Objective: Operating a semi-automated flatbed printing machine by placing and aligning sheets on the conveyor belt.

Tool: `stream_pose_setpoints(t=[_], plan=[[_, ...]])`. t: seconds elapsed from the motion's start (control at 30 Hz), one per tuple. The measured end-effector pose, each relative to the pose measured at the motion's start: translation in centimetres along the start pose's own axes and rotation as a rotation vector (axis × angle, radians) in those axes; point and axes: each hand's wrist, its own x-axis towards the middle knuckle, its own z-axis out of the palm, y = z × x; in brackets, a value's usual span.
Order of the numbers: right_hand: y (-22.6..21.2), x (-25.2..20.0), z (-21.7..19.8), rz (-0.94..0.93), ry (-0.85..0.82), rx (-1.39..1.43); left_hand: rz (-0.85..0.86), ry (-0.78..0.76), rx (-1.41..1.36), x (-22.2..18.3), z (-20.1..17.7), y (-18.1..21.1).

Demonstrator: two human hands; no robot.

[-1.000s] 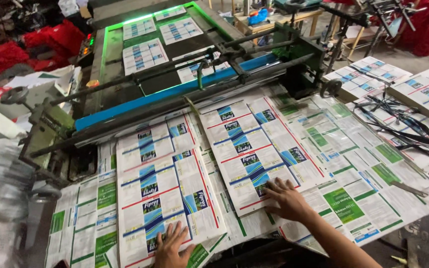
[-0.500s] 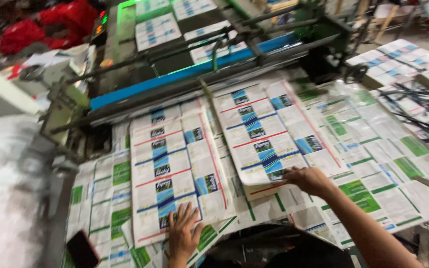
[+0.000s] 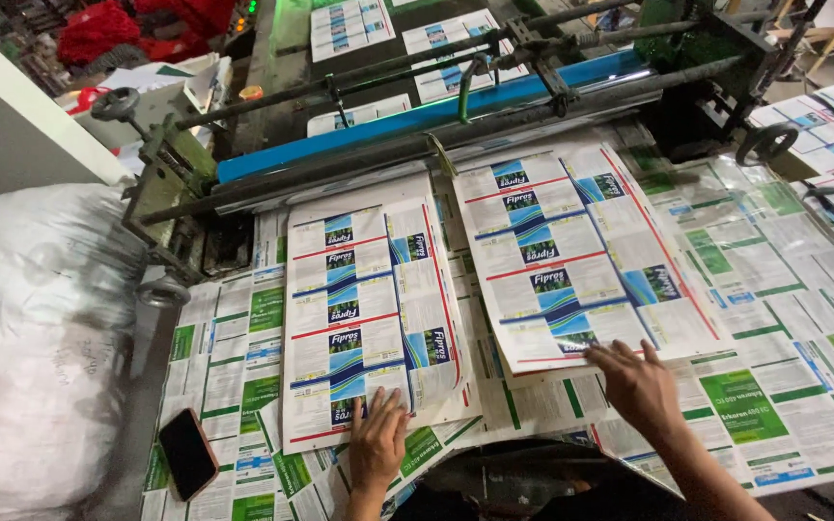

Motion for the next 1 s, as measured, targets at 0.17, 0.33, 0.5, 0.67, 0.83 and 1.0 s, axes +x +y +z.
stream_pose_setpoints(t=[0.17, 0.33, 0.5, 0.67, 0.83, 1.0], plan=[[-0.5, -1.1, 1.6, 0.057, -0.003, 0.007, -0.017, -0.002, -0.003, 0.0, -0.6, 0.6], [-0.3, 0.9, 2.1, 0.033, 0.031, 0.007, -0.058, -0.025, -0.017, 0.4, -1.1, 1.0], [0.1, 3.0, 3.0, 0.023, 0.065, 0.008, -0.077, -0.031, -0.027, 0.5, -1.4, 1.0], [0.3, 4.6, 3.2, 0.008, 0.088, 0.04, -0.091, -0.069, -0.025, 0.8, -1.4, 0.9], [0.4, 6.2, 3.2, 0.016, 0.047, 0.034, -0.095, -0.08, -0.03, 1.1, -1.9, 1.3], [1.5, 7.8, 5.7, 0.009, 0.016, -0.013, -0.095, -0.116, -0.003, 1.0, -1.6, 0.8]])
